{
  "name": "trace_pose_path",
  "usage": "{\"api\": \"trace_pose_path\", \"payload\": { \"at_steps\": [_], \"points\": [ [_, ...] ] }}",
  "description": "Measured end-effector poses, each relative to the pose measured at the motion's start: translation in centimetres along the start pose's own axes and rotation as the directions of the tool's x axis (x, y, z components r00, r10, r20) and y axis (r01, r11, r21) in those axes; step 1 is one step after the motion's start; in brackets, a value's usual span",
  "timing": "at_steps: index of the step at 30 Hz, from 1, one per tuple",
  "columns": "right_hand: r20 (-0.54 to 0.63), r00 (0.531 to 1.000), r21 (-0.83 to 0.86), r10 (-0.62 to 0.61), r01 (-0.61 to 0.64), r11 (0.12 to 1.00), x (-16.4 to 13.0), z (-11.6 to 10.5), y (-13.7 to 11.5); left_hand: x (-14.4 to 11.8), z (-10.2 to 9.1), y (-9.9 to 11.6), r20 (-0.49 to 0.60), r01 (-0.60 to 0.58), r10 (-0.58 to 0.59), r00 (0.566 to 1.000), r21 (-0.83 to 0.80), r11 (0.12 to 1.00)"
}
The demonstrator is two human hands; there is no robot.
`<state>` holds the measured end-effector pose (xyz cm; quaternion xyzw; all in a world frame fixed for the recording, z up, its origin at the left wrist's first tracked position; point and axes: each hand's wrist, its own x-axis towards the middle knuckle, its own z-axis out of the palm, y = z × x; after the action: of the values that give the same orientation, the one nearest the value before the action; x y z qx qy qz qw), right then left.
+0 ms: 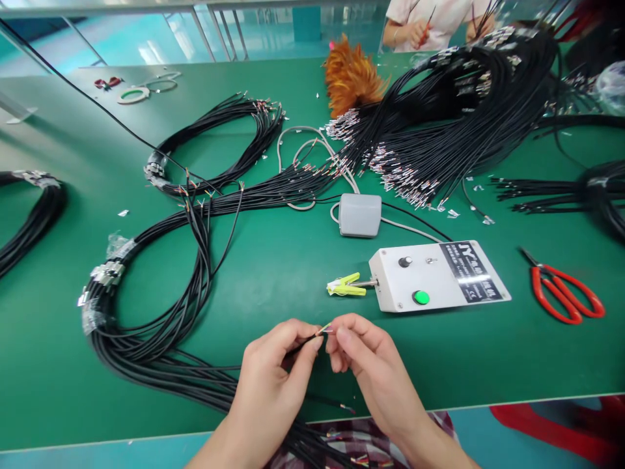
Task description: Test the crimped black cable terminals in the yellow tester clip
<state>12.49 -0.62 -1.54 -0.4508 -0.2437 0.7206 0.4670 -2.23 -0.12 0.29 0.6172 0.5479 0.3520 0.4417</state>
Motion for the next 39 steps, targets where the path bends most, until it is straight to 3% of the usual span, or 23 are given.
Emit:
{"api": "trace_pose_path", "payload": {
  "at_steps": [4,8,15,20,23,26,28,31,33,35,39],
  "points": [
    [-0.01,1.0,-0.005,0.014,-0.014,1.0,0.2,0.3,0.2,-0.1,0.0,0.0,0.003,0.045,-0.044,0.999,-0.047,0.998],
    [-0.008,1.0,-0.069,0.019,-0.02,0.997,0.3,0.7,0.1,0.0,-0.2,0.4,0.044,0.144,-0.137,0.99,-0.231,0.962],
    [0.034,0.999,-0.126,0.006,-0.001,0.992,0.1,1.5,-0.5,0.3,-0.3,0.8,0.175,0.255,-0.2,0.964,-0.396,0.882],
    [0.102,0.995,-0.162,-0.007,0.024,0.987,0.1,1.3,-0.8,0.4,0.3,0.2,0.052,0.224,-0.231,0.971,-0.517,0.826],
    [0.115,0.993,-0.253,-0.039,0.067,0.965,0.0,0.9,-0.9,0.2,0.2,0.1,-0.001,0.17,-0.188,0.982,-0.425,0.889],
    [0.099,0.989,-0.408,-0.107,0.138,0.902,-0.2,0.5,-0.9,-0.3,0.0,0.5,-0.12,-0.018,0.001,0.993,-0.135,0.991],
    [0.116,0.982,-0.485,-0.15,0.187,0.854,-0.4,0.4,-0.9,-0.8,0.0,0.7,-0.157,-0.112,0.116,0.981,0.037,0.993],
    [0.143,0.965,-0.564,-0.219,0.261,0.783,-0.6,0.1,-0.9,-1.2,0.3,0.5,-0.185,-0.148,0.17,0.968,0.124,0.981],
    [0.171,0.947,-0.629,-0.272,0.317,0.71,-0.7,-0.2,-1.0,-1.2,0.4,0.1,-0.205,-0.127,0.151,0.967,0.126,0.984],
    [0.229,0.91,-0.728,-0.344,0.395,0.56,-0.8,-0.5,-1.3,-1.1,0.5,-0.2,-0.211,-0.098,0.121,0.97,0.115,0.988],
    [0.431,0.757,-0.872,-0.492,0.489,-0.012,-0.9,-0.9,-2.0,-0.8,0.4,-0.3,-0.157,-0.119,0.135,0.978,0.108,0.987]
  ]
}}
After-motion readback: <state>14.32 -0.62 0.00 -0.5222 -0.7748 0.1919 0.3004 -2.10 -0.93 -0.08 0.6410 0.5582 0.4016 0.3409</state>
